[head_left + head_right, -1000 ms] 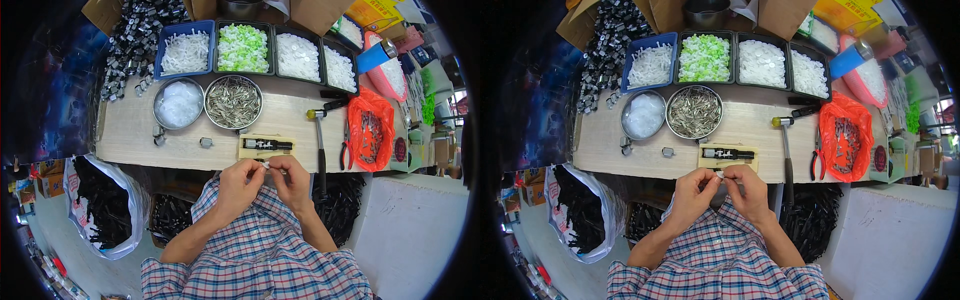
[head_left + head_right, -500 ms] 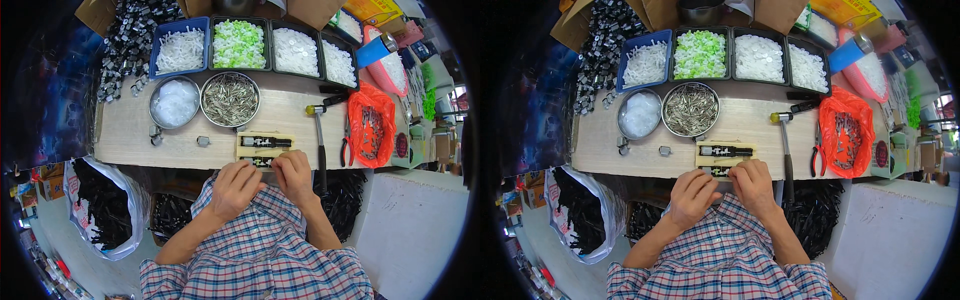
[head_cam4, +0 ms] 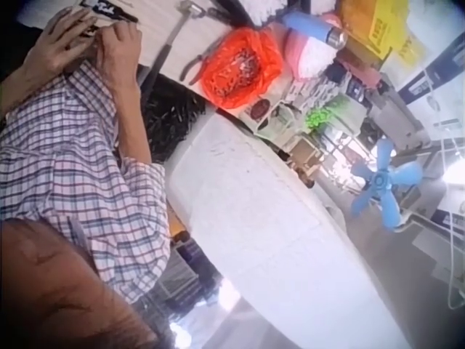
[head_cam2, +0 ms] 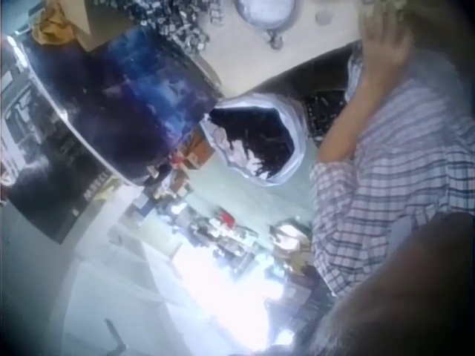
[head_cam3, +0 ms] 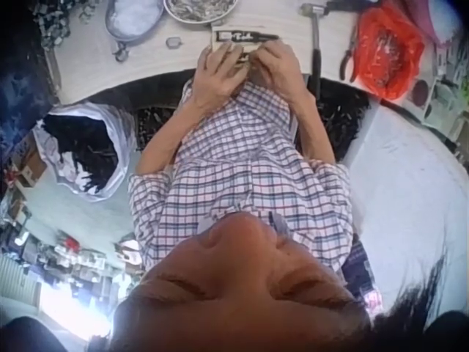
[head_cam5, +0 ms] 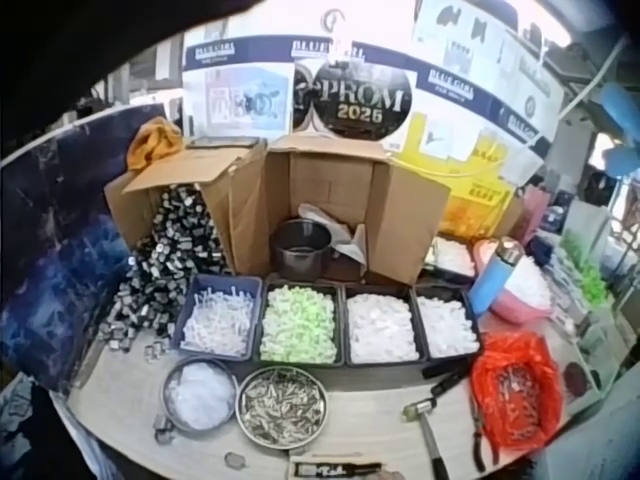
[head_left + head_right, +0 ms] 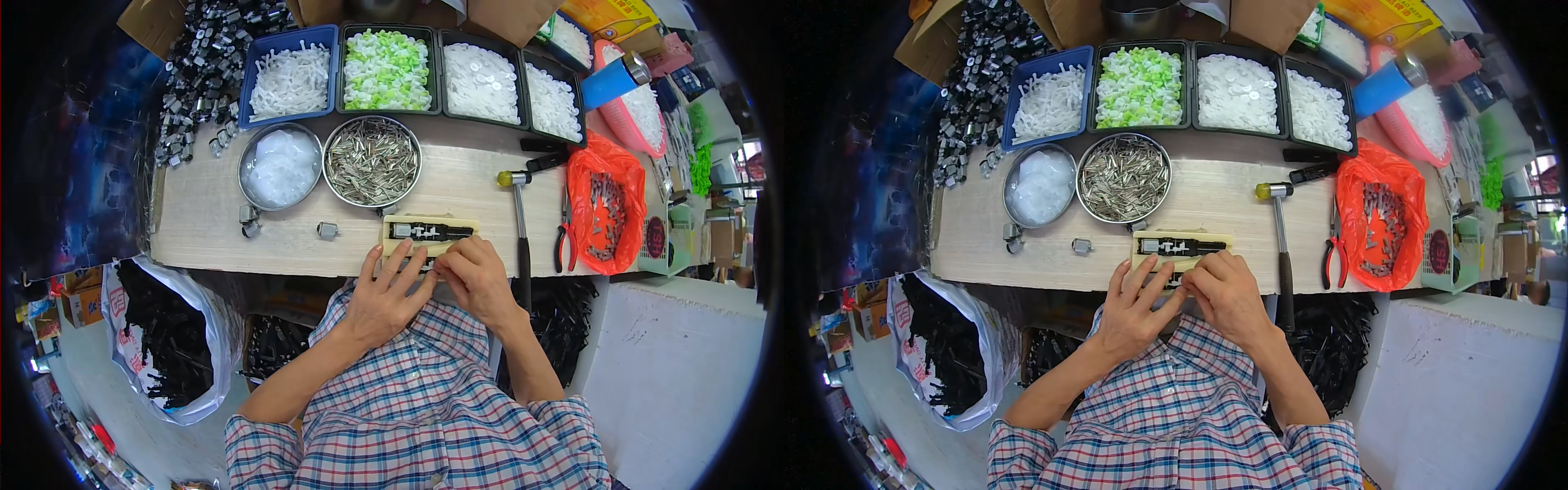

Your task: Assembling small plastic and metal components into black rectangular housings at a factory workbench.

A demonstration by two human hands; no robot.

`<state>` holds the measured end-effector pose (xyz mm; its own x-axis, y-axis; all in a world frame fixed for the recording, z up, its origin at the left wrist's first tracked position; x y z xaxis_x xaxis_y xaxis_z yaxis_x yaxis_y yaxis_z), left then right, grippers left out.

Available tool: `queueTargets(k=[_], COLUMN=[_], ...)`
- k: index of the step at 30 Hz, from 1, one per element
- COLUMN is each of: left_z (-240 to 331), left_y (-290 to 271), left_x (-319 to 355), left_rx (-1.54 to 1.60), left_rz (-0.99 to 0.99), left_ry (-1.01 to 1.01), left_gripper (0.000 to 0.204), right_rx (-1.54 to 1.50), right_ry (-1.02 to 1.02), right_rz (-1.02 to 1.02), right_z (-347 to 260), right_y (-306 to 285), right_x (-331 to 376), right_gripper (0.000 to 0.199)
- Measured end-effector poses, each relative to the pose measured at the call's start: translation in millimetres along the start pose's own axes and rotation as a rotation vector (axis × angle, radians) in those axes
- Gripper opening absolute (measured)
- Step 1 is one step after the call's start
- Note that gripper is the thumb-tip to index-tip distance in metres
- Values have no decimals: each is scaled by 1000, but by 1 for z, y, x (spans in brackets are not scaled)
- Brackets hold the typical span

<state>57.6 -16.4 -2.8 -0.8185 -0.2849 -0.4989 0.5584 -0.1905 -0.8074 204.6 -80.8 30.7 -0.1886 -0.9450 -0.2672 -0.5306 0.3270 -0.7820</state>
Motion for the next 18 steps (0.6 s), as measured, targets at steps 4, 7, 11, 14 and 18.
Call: queueTargets(k=[4, 7, 11, 14, 18], left_z=[2, -1, -2, -5, -24], left_y=[4, 2, 10, 9, -22], left_x=[-3, -4, 0, 9, -10], left_rx=[-27, -56, -43, -37, 59], left_rz=[-19, -53, -43, -10, 203], left_ry=[58, 69, 168, 174, 145], left_gripper=[26, 23, 27, 31, 30], right_rx=[-109, -101, 244, 604, 810], right_ry=[76, 134, 223, 357, 523], right_rz=[66, 182, 364, 454, 404], right_z=[6, 15, 74, 137, 227], right_y=[-7, -25, -77, -130, -172], right_x=[1, 5, 27, 49, 92], right_gripper=[15, 17, 15, 17, 25])
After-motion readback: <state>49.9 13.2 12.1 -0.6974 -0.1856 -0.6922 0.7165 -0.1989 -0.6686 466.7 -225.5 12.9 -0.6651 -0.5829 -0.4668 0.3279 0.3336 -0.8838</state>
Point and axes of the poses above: each hand's wrist, its own x-axis away from the middle knuckle, its own y-axis out of the palm, z = x × y, the point moved 5 cm from there along -x, towards the middle knuckle, and after that the axes turned 3 degrees about z, right-handed, at the moved point
